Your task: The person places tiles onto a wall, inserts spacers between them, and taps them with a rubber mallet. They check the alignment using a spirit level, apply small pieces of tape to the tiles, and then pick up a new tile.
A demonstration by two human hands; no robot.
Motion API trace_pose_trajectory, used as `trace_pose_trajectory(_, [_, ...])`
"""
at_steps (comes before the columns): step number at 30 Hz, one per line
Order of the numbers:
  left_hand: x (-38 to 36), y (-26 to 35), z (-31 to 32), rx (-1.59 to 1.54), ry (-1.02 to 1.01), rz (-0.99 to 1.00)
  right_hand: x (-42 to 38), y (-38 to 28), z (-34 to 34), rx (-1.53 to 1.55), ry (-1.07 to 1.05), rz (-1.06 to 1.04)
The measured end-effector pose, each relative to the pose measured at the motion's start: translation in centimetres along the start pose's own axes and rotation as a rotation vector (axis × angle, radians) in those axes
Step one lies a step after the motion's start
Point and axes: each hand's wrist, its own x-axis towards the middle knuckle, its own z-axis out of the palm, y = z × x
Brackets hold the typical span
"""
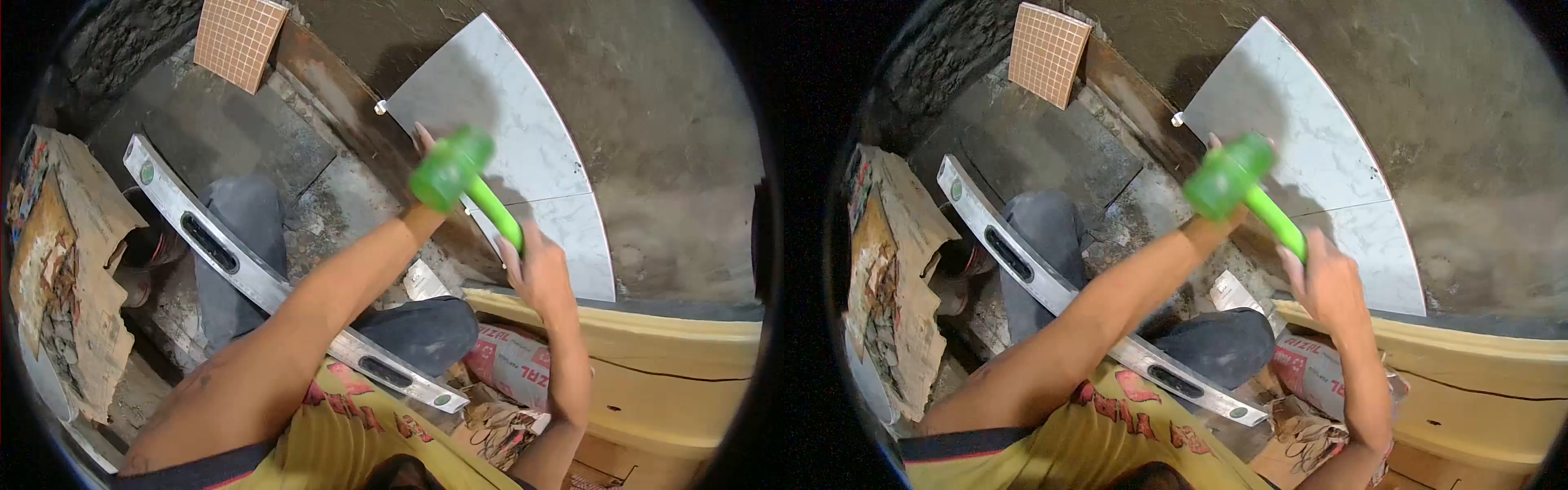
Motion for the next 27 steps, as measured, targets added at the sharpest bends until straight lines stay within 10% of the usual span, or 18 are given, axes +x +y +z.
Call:
trace_pose_trajectory(14, [0.6, -2.2, 1.3, -0.087, 0.011, 0.038, 13.1, -1.1, -0.2, -0.481, -0.219, -0.22])
trace_pose_trajectory(17, [0.4, -1.2, 3.0, 0.258, 0.594, 0.304, 13.2, -2.1, -0.4, -0.485, -0.282, -0.222])
trace_pose_trajectory(19, [0.2, -1.8, 2.5, 0.194, 0.53, 0.273, 13.7, -1.7, -0.3, -0.479, -0.319, -0.238])
trace_pose_trajectory(21, [-0.1, -2.4, 1.5, -0.18, 0.011, 0.041, 14.1, -0.3, 0.1, -0.497, -0.297, -0.226])
trace_pose_trajectory(27, [-1.3, 1.5, 0.7, 0.093, 0.127, -0.028, 12.9, -1.7, -0.3, -0.541, -0.254, -0.329])
